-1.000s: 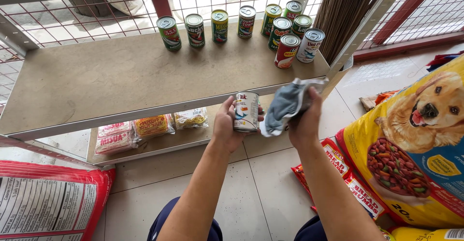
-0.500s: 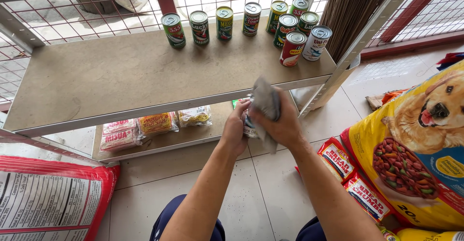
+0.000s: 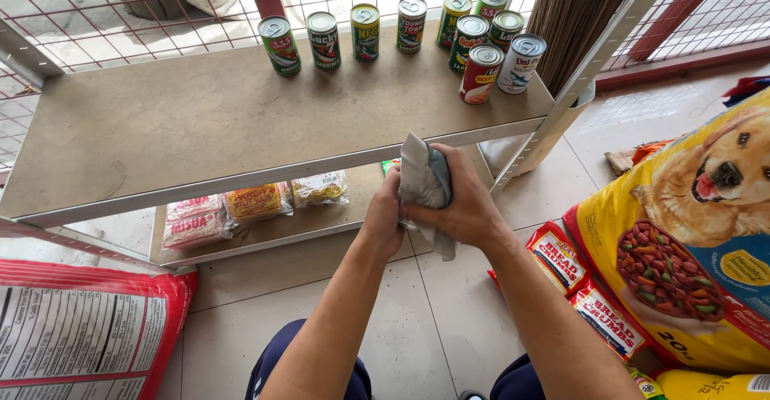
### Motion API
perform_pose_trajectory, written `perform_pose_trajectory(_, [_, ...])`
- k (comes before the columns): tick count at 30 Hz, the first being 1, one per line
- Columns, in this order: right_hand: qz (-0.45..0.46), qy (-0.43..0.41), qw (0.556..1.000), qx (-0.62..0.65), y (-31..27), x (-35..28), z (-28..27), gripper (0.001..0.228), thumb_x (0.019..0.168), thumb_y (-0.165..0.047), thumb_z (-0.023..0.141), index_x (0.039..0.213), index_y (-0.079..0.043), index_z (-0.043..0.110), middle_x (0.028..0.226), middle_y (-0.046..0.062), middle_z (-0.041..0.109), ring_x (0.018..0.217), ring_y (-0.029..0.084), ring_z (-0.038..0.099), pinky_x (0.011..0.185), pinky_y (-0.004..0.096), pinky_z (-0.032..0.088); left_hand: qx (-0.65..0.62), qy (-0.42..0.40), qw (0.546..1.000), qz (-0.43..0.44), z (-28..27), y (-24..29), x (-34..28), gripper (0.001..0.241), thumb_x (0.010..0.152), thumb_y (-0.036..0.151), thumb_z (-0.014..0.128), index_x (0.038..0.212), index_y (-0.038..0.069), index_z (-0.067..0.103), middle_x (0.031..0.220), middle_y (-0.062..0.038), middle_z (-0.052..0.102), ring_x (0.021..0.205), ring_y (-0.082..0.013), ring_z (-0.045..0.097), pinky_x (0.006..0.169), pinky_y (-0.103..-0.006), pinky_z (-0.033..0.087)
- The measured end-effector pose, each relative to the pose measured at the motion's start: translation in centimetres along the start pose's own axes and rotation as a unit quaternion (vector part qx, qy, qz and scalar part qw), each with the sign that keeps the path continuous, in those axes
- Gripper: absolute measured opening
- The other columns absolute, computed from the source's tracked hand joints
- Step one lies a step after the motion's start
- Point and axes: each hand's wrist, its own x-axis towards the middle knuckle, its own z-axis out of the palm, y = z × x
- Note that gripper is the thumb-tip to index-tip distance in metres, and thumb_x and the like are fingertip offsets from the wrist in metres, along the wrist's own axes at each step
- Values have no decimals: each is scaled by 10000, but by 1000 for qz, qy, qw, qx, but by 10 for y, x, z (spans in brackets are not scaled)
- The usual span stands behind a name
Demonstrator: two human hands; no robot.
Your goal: Wiping canned goods with a cloth and organizing them on a display shelf.
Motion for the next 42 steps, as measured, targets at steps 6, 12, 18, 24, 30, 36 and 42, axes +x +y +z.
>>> perform_pose_trajectory(6, [0, 120, 985, 127, 28, 14, -8, 208, 841, -309, 827, 934, -186, 686, 773, 12, 638, 783, 157, 607, 708, 344, 466, 19, -24, 999, -19, -3, -16, 7, 355, 934, 386, 692, 1170, 132, 614, 937, -179, 742, 765, -298, 750, 646, -412, 614])
perform_pose_trajectory(12, [86, 88, 987, 106, 66, 23, -50, 269, 826, -347, 848, 825, -120, 704, 690, 42, 621, 686, 196, 587, 637, 338, 462, 165, 21, 984, 66, -3, -5, 6, 473, 771, 180, 865, 1156, 81, 610, 888, -78, 729, 755, -161, 726, 602, -304, 613])
perform_pose_trajectory(18, [168, -263, 930, -193, 20, 3, -70, 597, 769, -487, 749, 1228, -115, 663, 1203, 259, 707, 1241, 424, 613, 1040, 520, 483, 254, 18, 936, 245, 26, 22, 70, 809, 636, 127, 974, 1312, 69, 534, 1036, -125, 658, 916, -220, 648, 758, -395, 615])
perform_pose_trajectory(24, [185, -301, 917, -185, 27, 6, -69, 690, 733, -563, 761, 1353, -286, 634, 1315, 170, 677, 1298, 337, 596, 1092, 438, 489, 468, 91, 820, 315, 49, 59, 184, 740, 732, 238, 942, 1301, 179, 472, 1187, -184, 667, 1160, -410, 642, 982, -505, 504])
perform_pose_trajectory(30, [182, -309, 914, -188, 72, 13, -61, 683, 742, -572, 754, 1332, -250, 635, 1247, 199, 701, 1234, 367, 636, 1038, 467, 516, 537, 224, 765, 276, 36, 71, 281, 806, 611, 332, 973, 1246, 344, 477, 1135, 55, 714, 1121, -203, 697, 1004, -350, 530])
perform_pose_trajectory(36, [180, -308, 919, -171, 93, 18, -58, 699, 729, -558, 754, 1348, -262, 623, 1253, 188, 698, 1237, 357, 633, 1035, 460, 527, 534, 263, 760, 261, 42, 70, 305, 765, 609, 281, 975, 1220, 289, 514, 1219, -47, 699, 1209, -280, 651, 1057, -346, 512])
perform_pose_trajectory(42, [188, -315, 912, -181, 99, 20, -62, 730, 708, -605, 745, 1359, -303, 608, 1278, 136, 695, 1248, 302, 636, 1030, 430, 535, 567, 247, 743, 258, 43, 72, 315, 815, 644, 253, 949, 1261, 212, 418, 1269, -134, 654, 1246, -355, 616, 1102, -424, 473])
